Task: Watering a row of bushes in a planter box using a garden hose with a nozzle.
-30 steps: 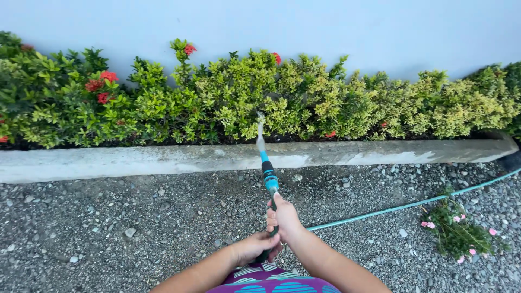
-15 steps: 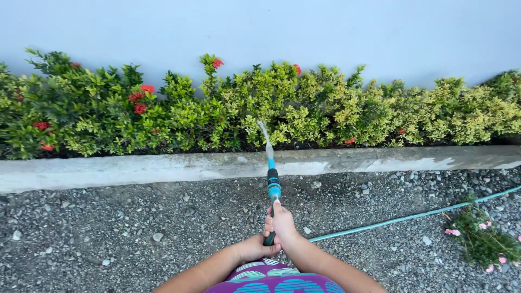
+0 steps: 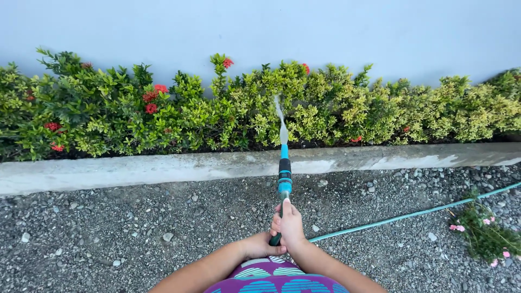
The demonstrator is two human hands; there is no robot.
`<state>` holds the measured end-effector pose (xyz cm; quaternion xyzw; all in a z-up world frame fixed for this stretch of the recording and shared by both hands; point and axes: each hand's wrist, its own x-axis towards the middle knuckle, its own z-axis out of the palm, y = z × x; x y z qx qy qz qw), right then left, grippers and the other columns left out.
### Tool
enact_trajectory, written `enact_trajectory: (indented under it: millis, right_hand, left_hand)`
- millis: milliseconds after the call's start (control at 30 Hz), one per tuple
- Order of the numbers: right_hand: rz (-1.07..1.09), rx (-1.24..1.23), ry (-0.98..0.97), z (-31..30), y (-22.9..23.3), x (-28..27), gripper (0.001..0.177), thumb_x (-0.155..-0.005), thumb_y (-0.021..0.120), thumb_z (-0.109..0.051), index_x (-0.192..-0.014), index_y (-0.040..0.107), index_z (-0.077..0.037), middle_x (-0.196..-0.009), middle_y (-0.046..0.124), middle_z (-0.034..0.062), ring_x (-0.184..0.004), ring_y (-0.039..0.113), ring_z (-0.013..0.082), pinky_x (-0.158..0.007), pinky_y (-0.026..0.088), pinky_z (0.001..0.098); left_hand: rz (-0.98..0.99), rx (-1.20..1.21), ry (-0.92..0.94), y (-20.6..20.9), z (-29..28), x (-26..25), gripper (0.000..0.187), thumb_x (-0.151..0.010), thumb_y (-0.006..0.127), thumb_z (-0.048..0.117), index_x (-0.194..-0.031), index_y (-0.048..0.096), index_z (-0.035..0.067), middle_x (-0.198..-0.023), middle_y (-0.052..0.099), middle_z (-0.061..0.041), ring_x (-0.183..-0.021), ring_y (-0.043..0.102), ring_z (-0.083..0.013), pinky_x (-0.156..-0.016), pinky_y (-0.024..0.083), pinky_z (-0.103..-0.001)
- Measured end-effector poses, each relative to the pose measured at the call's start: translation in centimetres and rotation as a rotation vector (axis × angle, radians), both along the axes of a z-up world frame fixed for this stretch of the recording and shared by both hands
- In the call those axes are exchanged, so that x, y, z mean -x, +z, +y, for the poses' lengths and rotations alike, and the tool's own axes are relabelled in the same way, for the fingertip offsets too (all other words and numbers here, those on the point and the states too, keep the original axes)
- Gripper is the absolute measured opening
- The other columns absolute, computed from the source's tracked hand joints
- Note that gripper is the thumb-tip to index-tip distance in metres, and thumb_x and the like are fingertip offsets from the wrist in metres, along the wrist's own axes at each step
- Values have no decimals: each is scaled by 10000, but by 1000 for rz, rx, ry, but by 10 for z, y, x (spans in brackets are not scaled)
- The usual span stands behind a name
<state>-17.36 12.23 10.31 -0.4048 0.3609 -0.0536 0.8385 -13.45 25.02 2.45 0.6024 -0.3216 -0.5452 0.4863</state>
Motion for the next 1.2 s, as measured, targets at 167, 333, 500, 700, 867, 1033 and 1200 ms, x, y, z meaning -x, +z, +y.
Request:
enact_trajectory:
  millis: [167,333,500,700,867,1033,1200]
  right_hand:
    - [-8,11,-13,-5,3,4,399,-1062,413,-446,-951,476,-68,-534,363,34,-376,315,151,-360,331,358]
    - [-35,71,-9,-27,2,8,399,-1063,416,-441,-946,478,-64,-529,371,37,-362,319,149,-345,340,357]
    - [-58,150,30,-69,1,19,391,-1061,426,-433,-959,492,-61,-526,385,36,-353,329,143,-337,342,342]
    - [-34,159,38,-147,9,42,391,-1058,426,-430,-949,494,-61,-523,391,38,-343,330,137,-326,347,338]
    - [6,215,161,-187,18,47,384,-1064,437,-417,-940,497,-58,-535,401,27,-346,344,130,-318,347,330]
    - [-8,304,271,-208,41,38,387,-1072,448,-413,-937,504,-54,-538,408,18,-345,344,123,-319,352,321]
    - [49,383,316,-246,13,36,407,-1065,460,-427,-921,514,-50,-523,409,19,-332,338,127,-302,332,331]
  left_hand:
    - [-5,-3,-31,-4,-9,1,484,-876,785,517,-1087,700,89,-1013,724,-15,-970,629,-121,-907,514,-305]
    - [50,48,-39,-2,-32,6,486,-870,793,504,-1101,698,86,-1029,720,1,-984,611,-108,-927,505,-298]
    - [29,73,-25,10,-71,18,486,-866,792,500,-1120,687,99,-1037,723,1,-1003,618,-114,-947,496,-297]
    - [-108,67,29,-5,-152,51,470,-894,773,515,-1109,688,105,-1024,727,-29,-972,648,-133,-918,521,-313]
    - [8,157,102,-3,-195,68,412,-921,764,468,-1080,690,96,-960,698,-10,-898,620,-117,-837,521,-294]
    - [53,217,109,10,-223,68,363,-976,719,442,-992,659,84,-814,646,3,-739,592,-111,-685,501,-284]
    - [75,194,68,7,-254,69,388,-991,683,484,-936,631,103,-730,626,-1,-659,617,-123,-617,506,-294]
